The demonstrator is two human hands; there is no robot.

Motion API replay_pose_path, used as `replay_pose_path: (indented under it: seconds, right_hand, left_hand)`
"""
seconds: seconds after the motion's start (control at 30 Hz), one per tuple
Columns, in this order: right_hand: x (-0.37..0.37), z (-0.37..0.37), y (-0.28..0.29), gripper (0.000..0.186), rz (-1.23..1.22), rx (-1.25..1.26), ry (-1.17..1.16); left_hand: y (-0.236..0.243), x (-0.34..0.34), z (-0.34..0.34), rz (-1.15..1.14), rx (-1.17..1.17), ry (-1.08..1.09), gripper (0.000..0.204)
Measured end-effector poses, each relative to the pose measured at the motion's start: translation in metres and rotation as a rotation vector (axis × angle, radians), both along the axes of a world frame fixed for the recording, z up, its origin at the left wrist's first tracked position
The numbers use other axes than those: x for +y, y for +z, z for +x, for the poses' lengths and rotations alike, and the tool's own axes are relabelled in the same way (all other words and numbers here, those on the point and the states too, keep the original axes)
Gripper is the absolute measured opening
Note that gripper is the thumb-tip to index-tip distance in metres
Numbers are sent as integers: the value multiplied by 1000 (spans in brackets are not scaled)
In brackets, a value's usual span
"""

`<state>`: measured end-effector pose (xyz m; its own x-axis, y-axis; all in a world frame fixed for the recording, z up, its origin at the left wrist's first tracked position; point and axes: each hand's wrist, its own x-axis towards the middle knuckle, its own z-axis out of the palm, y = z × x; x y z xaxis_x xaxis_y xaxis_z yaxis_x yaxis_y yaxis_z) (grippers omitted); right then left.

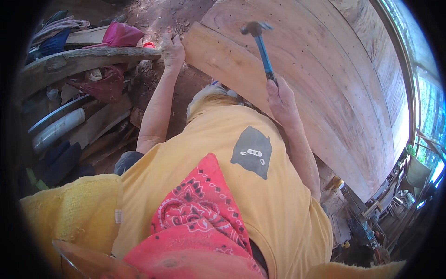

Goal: The person hammers nails into a large wooden board and then uses a power sander to smooth the surface of the wood.

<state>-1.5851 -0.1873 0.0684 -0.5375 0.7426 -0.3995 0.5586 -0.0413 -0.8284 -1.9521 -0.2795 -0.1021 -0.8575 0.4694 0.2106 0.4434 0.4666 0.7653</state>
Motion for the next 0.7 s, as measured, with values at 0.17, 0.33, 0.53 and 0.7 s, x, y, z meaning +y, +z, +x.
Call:
replay_pose_path:
  seconds: [0.17, 0.33, 0.53, 0.7]
  right_hand:
    - [18, -57, 56, 50, 222, 366, -41]
    - [38, -83, 9, 53, 551, 155, 134]
    - [47, -58, -45, 53, 461, -420, 229]
    - [42, -51, -50, 55, 390, -220, 108]
  left_hand:
    - [-4, 0, 3, 43, -82, 6, 9]
    - [-1, -2, 3, 13, -153, 9, 10]
    - [-6, 0, 1, 71, -208, -34, 11]
    - [-9, -1, -2, 63, -216, -47, 13]
